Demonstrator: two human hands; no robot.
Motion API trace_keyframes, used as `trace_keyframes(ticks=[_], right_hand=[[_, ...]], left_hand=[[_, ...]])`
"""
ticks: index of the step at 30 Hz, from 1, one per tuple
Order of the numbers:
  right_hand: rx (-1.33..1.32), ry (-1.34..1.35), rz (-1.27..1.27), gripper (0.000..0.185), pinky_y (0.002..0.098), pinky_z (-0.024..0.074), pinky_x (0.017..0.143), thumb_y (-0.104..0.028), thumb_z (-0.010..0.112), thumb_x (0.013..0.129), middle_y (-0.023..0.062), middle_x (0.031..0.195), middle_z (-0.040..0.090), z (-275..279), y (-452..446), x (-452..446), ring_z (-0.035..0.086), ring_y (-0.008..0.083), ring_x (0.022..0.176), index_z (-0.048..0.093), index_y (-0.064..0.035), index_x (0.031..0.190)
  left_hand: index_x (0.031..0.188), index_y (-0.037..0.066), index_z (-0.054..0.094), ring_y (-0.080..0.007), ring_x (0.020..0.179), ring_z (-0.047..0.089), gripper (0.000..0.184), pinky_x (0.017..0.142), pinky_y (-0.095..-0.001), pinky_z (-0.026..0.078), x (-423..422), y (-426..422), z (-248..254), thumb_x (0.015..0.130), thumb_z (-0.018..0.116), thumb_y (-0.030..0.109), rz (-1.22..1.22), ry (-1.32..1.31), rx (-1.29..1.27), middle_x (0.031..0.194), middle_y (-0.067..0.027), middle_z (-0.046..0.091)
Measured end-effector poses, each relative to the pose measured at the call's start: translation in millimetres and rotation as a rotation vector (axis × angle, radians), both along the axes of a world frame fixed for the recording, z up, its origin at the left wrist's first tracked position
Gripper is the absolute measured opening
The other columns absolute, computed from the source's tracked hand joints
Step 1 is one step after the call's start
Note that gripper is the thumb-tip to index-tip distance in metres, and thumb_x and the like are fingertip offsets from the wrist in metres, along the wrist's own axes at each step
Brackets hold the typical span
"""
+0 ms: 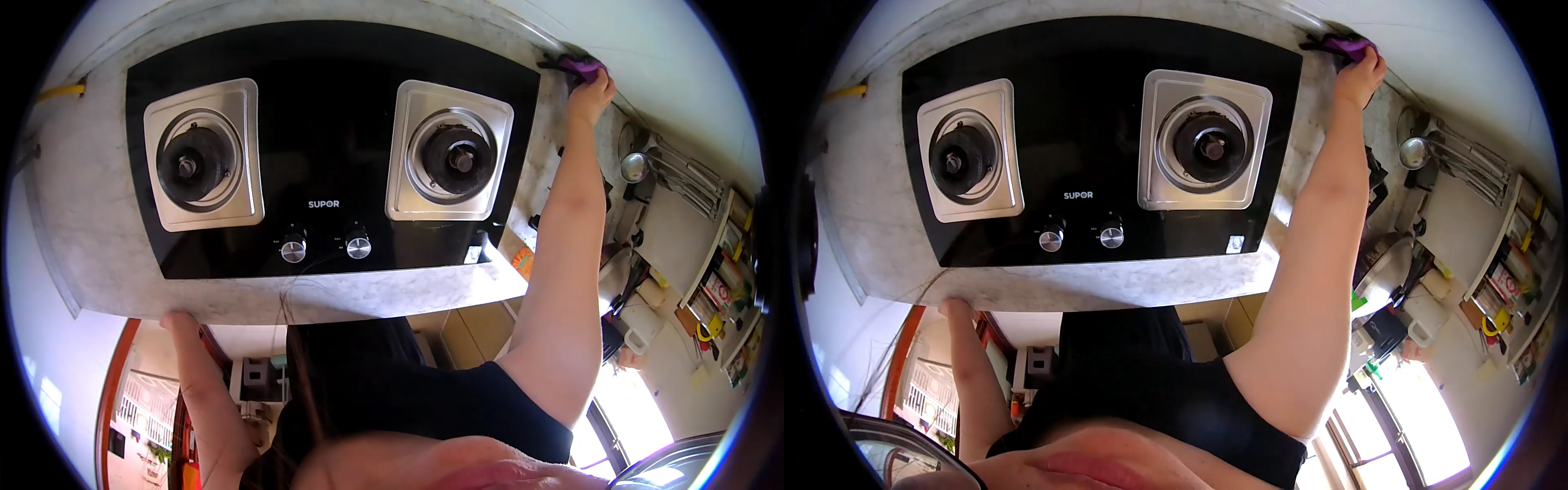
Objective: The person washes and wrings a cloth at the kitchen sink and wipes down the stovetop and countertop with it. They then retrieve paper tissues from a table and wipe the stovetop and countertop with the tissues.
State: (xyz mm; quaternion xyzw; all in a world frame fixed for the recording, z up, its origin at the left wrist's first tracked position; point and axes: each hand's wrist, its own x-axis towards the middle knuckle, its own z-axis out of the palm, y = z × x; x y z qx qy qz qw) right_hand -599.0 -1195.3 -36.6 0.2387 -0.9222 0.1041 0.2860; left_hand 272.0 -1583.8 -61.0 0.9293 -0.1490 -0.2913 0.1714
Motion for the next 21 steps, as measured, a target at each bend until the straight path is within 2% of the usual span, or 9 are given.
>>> trace_keyframes(ticks=[3,6,9,10,11,12,14,18,21], right_hand=[[-0.1,-0.139,-0.04,0.04,0.0458,0.0399,0.101,-0.006,0.058,0.081,0.0261,0.131,0.043,2.2,-26.8,14.2,0.045,0.0437,0.118,0.057,-0.0054,0.121],[-0.03,-0.161,0.298,0.042,0.0477,0.0385,0.103,-0.011,0.062,0.08,0.0282,0.125,0.049,12.5,-95.9,67.3,0.045,0.0427,0.12,0.058,-0.0036,0.121],[0.27,-0.04,0.611,0.04,0.047,0.0428,0.099,-0.007,0.063,0.078,0.0169,0.12,0.058,14.2,-177.8,109.1,0.051,0.0379,0.115,0.062,-0.0113,0.118],[0.175,-0.142,0.681,0.043,0.0463,0.0441,0.097,-0.005,0.063,0.077,0.0134,0.119,0.059,21.4,-212.5,128.3,0.052,0.0367,0.113,0.062,-0.0149,0.118],[0.272,-0.309,0.709,0.028,0.0414,0.047,0.092,-0.024,0.054,0.087,0.0026,0.123,0.055,24.9,-242.4,141.3,0.053,0.0242,0.114,0.066,-0.0224,0.113],[0.241,-0.041,0.896,0.032,0.0436,0.0479,0.089,-0.019,0.053,0.086,0.0069,0.121,0.056,25.1,-263.9,157.7,0.053,0.0267,0.114,0.062,-0.0153,0.117],[0.414,0.027,1.083,0.035,0.0414,0.0487,0.086,-0.02,0.055,0.084,0.0055,0.124,0.054,39.3,-306.7,172.4,0.053,0.0243,0.114,0.06,-0.0189,0.118],[0.444,0.133,1.232,0.035,0.0387,0.0484,0.085,-0.024,0.058,0.082,0.0029,0.128,0.052,32.8,-294.6,144.8,0.053,0.0215,0.115,0.061,-0.0253,0.116],[0.423,0.139,1.073,0.031,0.0428,0.048,0.083,-0.028,0.061,0.079,0.0011,0.122,0.056,24.0,-221.6,107.2,0.054,0.0223,0.112,0.066,-0.0314,0.109]], left_hand=[[0.128,-0.007,0.054,-0.0334,0.118,0.055,0.052,0.099,-0.0456,0.048,29.1,1.8,-14.0,0.096,0.025,0.024,0.02,0.134,-0.139,0.131,-0.0181,0.056],[0.128,-0.005,0.054,-0.0317,0.12,0.054,0.053,0.101,-0.0442,0.046,45.9,-3.6,-26.3,0.096,0.024,0.025,0.095,0.109,-0.132,0.131,-0.0164,0.056],[0.129,-0.003,0.054,-0.03,0.121,0.052,0.054,0.103,-0.0429,0.044,66.4,-11.2,-44.1,0.096,0.023,0.027,0.154,0.1,-0.104,0.132,-0.0147,0.056],[0.129,-0.002,0.054,-0.0294,0.122,0.052,0.054,0.103,-0.0424,0.043,78.3,-14.9,-51.6,0.096,0.023,0.027,0.176,0.107,-0.095,0.132,-0.0142,0.056],[0.13,-0.002,0.054,-0.0288,0.122,0.052,0.055,0.104,-0.042,0.043,87.4,-16.1,-56.6,0.096,0.023,0.028,0.19,0.114,-0.087,0.132,-0.0136,0.057],[0.13,-0.001,0.055,-0.0282,0.123,0.051,0.055,0.104,-0.0415,0.042,93.0,-16.3,-59.8,0.096,0.023,0.028,0.215,0.12,-0.081,0.132,-0.013,0.057],[0.129,-0.002,0.055,-0.0288,0.117,0.056,0.051,0.098,-0.0417,0.047,38.4,-7.8,-22.9,0.096,0.027,0.026,0.166,0.045,-0.085,0.13,-0.0129,0.058],[0.126,-0.003,0.057,-0.0303,0.107,0.062,0.045,0.088,-0.0433,0.054,42.7,-7.5,-23.4,0.096,0.034,0.022,0.119,0.018,-0.094,0.125,-0.0145,0.061],[0.124,0.0,0.059,-0.0315,0.11,0.059,0.047,0.095,-0.0465,0.049,8.8,-1.6,-4.6,0.095,0.032,0.025,0.193,0.005,-0.13,0.124,-0.0151,0.061]])
